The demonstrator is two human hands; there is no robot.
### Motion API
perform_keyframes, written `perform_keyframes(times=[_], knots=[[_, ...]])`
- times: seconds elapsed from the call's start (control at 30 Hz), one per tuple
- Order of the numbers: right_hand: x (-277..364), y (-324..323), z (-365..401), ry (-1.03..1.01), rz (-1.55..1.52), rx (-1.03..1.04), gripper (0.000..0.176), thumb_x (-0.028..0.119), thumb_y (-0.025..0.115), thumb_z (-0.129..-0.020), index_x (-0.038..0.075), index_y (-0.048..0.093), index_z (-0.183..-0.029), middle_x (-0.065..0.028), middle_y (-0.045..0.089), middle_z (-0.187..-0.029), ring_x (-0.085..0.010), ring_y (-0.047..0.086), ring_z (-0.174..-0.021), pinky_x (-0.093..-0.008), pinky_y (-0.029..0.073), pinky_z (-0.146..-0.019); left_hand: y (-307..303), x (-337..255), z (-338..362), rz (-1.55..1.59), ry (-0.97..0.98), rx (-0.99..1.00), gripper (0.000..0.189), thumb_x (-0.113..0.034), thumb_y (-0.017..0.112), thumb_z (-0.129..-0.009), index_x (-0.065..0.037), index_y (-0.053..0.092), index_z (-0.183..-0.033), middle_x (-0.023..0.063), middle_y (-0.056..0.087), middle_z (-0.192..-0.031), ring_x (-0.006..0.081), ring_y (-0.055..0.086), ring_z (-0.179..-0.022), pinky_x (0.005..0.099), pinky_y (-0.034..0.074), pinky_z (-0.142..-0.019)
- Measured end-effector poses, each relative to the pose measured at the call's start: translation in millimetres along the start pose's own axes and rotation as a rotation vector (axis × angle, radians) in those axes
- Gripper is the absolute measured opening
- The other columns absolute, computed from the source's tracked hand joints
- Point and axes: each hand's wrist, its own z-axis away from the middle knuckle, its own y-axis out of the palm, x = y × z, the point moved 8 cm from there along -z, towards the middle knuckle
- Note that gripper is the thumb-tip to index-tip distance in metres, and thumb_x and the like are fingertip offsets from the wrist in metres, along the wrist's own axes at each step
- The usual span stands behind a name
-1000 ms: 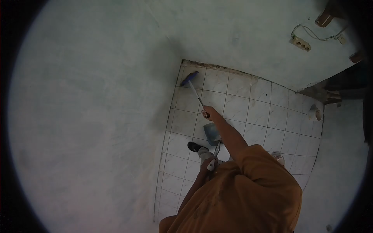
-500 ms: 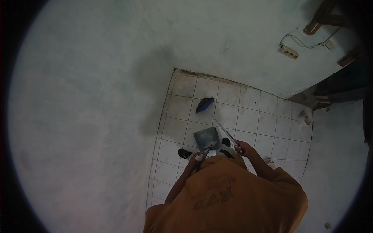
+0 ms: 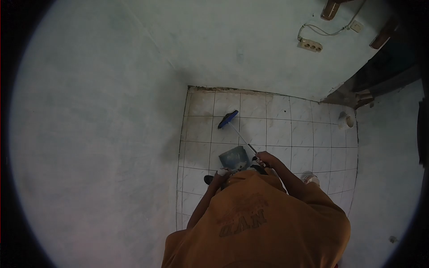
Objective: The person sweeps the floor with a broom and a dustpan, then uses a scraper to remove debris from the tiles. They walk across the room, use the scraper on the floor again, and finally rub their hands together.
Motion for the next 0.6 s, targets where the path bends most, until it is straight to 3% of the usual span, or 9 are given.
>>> perform_keyframes(times=[0.13, 0.2, 0.27, 0.33, 0.4, 0.5, 0.6], knots=[[14, 3, 29, 0.013, 0.148, -0.023, 0.025, 0.026, 0.044, -0.09, 0.003, 0.051, -0.096, -0.0006, 0.045, -0.063, -0.0086, 0.04, -0.048, -0.0233, 0.033, -0.038, 8, -23, 9, -0.037, -0.021, -0.043, 0.011, -0.018, 0.054, -0.081, -0.007, 0.056, -0.082, 0.0053, 0.054, -0.071, 0.0156, 0.051, -0.063, 0.0275, 0.042, -0.06], [5, -9, 31, 0.016, 0.2, -0.025, 0.024, 0.026, 0.044, -0.09, 0.004, 0.051, -0.098, -0.0004, 0.045, -0.062, -0.0079, 0.04, -0.048, -0.0222, 0.032, -0.037, 21, -45, 6, -0.29, 0.375, -0.009, 0.015, -0.021, 0.054, -0.082, -0.006, 0.057, -0.083, 0.0069, 0.056, -0.073, 0.017, 0.053, -0.064, 0.0288, 0.043, -0.061], [-20, -27, 2, -0.058, 0.066, 0.063, 0.029, 0.027, 0.047, -0.088, -0.001, 0.053, -0.089, -0.0047, 0.051, -0.066, -0.0118, 0.045, -0.05, -0.0254, 0.036, -0.041, 30, -49, 6, -0.264, 0.316, -0.012, 0.017, -0.023, 0.054, -0.082, -0.006, 0.057, -0.084, 0.0076, 0.057, -0.074, 0.018, 0.055, -0.066, 0.0295, 0.044, -0.062], [-26, -44, 19, -0.053, 0.06, 0.038, 0.029, 0.028, 0.047, -0.088, 0.0, 0.053, -0.09, -0.0041, 0.05, -0.065, -0.011, 0.044, -0.049, -0.0251, 0.036, -0.041, 38, -54, 10, -0.234, 0.248, -0.019, 0.018, -0.024, 0.055, -0.082, -0.006, 0.058, -0.085, 0.0083, 0.058, -0.076, 0.019, 0.056, -0.068, 0.0301, 0.044, -0.064], [-37, -72, 30, -0.03, 0.011, 0.085, 0.029, 0.029, 0.045, -0.089, 0.003, 0.052, -0.096, -0.0029, 0.048, -0.065, -0.0095, 0.041, -0.046, -0.0234, 0.035, -0.041, 48, -45, 6, -0.295, -0.03, -0.083, 0.02, -0.026, 0.057, -0.081, -0.007, 0.059, -0.087, 0.0101, 0.061, -0.082, 0.0219, 0.06, -0.076, 0.0311, 0.046, -0.068], [-58, -92, 48, 0.03, 0.01, 0.081, 0.023, 0.027, 0.044, -0.091, 0.006, 0.047, -0.1, -0.0008, 0.044, -0.063, -0.0053, 0.038, -0.045, -0.0189, 0.032, -0.036, 55, -32, 0, -0.499, 0.026, -0.223, 0.022, -0.029, 0.058, -0.08, -0.008, 0.06, -0.088, 0.0113, 0.062, -0.086, 0.0255, 0.061, -0.081, 0.0343, 0.047, -0.069], [-63, -102, 69, 0.004, 0.022, 0.046, 0.024, 0.028, 0.044, -0.091, 0.006, 0.045, -0.101, -0.0015, 0.045, -0.065, -0.0053, 0.038, -0.045, -0.0192, 0.032, -0.037, 65, -40, 5, -0.281, 0.044, -0.272, 0.026, -0.033, 0.058, -0.079, -0.01, 0.061, -0.092, 0.0126, 0.062, -0.088, 0.0304, 0.061, -0.081, 0.0389, 0.048, -0.069]])
